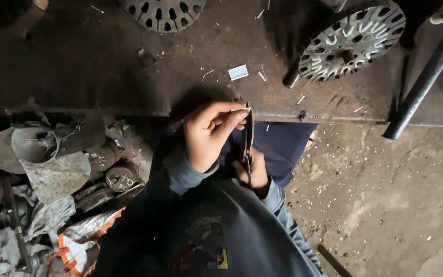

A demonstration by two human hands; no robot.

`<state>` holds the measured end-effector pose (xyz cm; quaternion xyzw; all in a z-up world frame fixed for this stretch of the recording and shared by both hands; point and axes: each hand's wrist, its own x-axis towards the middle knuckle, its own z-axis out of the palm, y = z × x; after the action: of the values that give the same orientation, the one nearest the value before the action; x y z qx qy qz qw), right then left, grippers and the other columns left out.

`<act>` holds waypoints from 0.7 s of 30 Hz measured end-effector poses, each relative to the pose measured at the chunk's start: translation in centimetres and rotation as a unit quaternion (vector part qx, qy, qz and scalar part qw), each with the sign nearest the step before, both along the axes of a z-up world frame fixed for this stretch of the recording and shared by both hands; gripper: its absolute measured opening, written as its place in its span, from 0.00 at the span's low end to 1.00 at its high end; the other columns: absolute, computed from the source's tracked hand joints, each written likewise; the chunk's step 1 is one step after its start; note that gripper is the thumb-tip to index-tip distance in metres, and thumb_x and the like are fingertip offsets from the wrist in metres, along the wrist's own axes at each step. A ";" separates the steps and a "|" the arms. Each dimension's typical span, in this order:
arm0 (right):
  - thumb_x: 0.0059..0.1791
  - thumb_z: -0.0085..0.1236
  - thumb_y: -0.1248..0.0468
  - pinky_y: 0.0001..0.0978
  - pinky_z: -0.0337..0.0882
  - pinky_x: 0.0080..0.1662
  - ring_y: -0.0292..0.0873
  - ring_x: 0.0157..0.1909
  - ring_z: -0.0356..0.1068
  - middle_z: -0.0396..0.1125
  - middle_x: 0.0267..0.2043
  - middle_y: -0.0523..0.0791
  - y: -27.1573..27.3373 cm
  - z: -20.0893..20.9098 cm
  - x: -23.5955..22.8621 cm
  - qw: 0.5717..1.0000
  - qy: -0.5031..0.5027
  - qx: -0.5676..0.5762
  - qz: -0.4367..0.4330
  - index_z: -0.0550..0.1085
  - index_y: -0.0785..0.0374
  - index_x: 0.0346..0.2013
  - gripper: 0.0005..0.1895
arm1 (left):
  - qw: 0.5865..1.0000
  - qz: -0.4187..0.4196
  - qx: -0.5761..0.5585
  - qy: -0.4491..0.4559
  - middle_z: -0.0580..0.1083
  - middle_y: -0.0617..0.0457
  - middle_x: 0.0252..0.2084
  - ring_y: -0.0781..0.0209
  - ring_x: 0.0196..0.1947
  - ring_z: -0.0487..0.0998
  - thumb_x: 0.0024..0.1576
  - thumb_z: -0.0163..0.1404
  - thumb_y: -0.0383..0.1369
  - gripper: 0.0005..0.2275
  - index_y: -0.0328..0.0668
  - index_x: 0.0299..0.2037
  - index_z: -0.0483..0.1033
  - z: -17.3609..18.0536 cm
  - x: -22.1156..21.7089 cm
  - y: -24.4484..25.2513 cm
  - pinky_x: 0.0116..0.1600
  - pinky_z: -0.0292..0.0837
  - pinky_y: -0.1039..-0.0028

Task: The person cuts small white rectangular pieces with scissors and inserts them into the slots of a circular metal stator. They then use a hammer and a metal rod to tap the pieces into place. The person repeats this process for multiple stators on the workbench.

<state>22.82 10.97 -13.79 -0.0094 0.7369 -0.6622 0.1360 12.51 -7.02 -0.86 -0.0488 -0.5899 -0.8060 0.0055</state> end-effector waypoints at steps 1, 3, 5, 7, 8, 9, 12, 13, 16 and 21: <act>0.41 0.52 0.75 0.27 0.62 0.31 0.30 0.28 0.60 0.64 0.25 0.37 0.1 -0.4 0.0 1.000 0.009 -0.006 0.002 0.71 0.65 0.34 0.08 | 1.000 0.001 -0.001 0.000 0.80 0.46 0.45 0.65 0.41 0.83 0.63 0.55 0.21 0.06 0.25 0.48 0.77 0.0 0.0 0.0 0.47 0.82 0.76; 0.41 0.53 0.75 0.27 0.61 0.30 0.30 0.27 0.59 0.62 0.24 0.37 0.4 -1.3 0.1 1.000 0.005 0.000 -0.005 0.69 0.64 0.31 0.06 | 1.000 0.001 0.000 0.003 0.80 0.46 0.45 0.65 0.41 0.83 0.63 0.55 0.21 0.06 0.26 0.48 0.77 0.0 0.0 0.0 0.48 0.82 0.76; 0.42 0.54 0.75 0.26 0.60 0.29 0.30 0.25 0.58 0.61 0.22 0.38 0.4 -2.2 0.0 1.000 0.008 0.015 -0.014 0.68 0.64 0.28 0.06 | 1.000 -0.003 -0.014 0.004 0.80 0.46 0.45 0.65 0.40 0.83 0.63 0.55 0.20 0.06 0.26 0.48 0.77 0.0 -0.1 -0.1 0.47 0.82 0.76; 0.42 0.56 0.75 0.26 0.58 0.28 0.30 0.24 0.57 0.60 0.20 0.38 0.0 -2.9 0.2 0.999 0.014 0.037 -0.029 0.68 0.64 0.26 0.06 | 1.000 -0.013 -0.027 0.008 0.80 0.47 0.44 0.65 0.41 0.83 0.63 0.55 0.20 0.06 0.26 0.48 0.77 0.0 0.0 -0.4 0.48 0.82 0.76; 0.42 0.56 0.75 0.26 0.61 0.28 0.30 0.24 0.58 0.61 0.21 0.37 -0.1 -3.1 0.2 0.998 0.015 0.040 -0.040 0.68 0.64 0.26 0.06 | 0.999 -0.019 -0.031 0.015 0.80 0.47 0.44 0.65 0.41 0.83 0.64 0.55 0.21 0.06 0.26 0.48 0.77 0.0 -0.1 -0.4 0.48 0.82 0.76; 0.42 0.56 0.75 0.25 0.63 0.29 0.29 0.25 0.60 0.62 0.21 0.37 -0.2 -3.3 0.2 0.998 0.016 0.042 -0.051 0.68 0.63 0.26 0.06 | 0.999 -0.025 -0.036 0.022 0.80 0.47 0.45 0.65 0.41 0.83 0.64 0.54 0.21 0.06 0.26 0.49 0.77 -0.1 -0.1 -0.4 0.48 0.82 0.76; 0.41 0.55 0.75 0.26 0.64 0.29 0.29 0.26 0.60 0.63 0.22 0.37 -0.6 -3.0 0.2 0.998 0.018 0.041 -0.053 0.69 0.64 0.27 0.06 | 1.000 -0.029 -0.002 0.009 0.79 0.48 0.45 0.66 0.41 0.82 0.64 0.54 0.21 0.06 0.26 0.49 0.76 -0.2 -0.1 -0.4 0.48 0.81 0.76; 0.42 0.55 0.75 0.27 0.63 0.29 0.29 0.26 0.60 0.63 0.22 0.37 -0.5 -2.8 0.1 0.998 0.020 0.040 -0.049 0.69 0.64 0.27 0.05 | 1.000 -0.029 0.009 0.002 0.79 0.49 0.44 0.66 0.41 0.82 0.64 0.54 0.21 0.06 0.27 0.49 0.76 -0.2 -0.1 -0.4 0.48 0.80 0.77; 0.42 0.56 0.76 0.28 0.63 0.32 0.32 0.28 0.60 0.63 0.25 0.41 0.6 -1.1 0.0 0.999 0.044 0.016 0.006 0.71 0.65 0.29 0.05 | 1.000 -0.017 0.022 -0.006 0.80 0.50 0.44 0.67 0.42 0.82 0.63 0.55 0.21 0.07 0.28 0.49 0.76 0.1 0.1 -0.4 0.49 0.79 0.78; 0.41 0.65 0.66 0.42 0.70 0.43 0.54 0.40 0.69 0.68 0.36 0.54 3.0 3.0 2.0 0.916 0.122 0.383 -0.011 0.73 0.70 0.36 0.14 | 0.990 0.041 -0.133 -0.001 0.78 0.47 0.36 0.65 0.35 0.73 0.59 0.62 0.19 0.06 0.27 0.44 0.80 1.8 1.8 -2.5 0.44 0.71 0.77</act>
<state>24.79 14.01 -10.79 -0.0293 0.9448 -0.3248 0.0307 14.26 -9.53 0.98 -0.0242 -0.6937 -0.7192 0.0314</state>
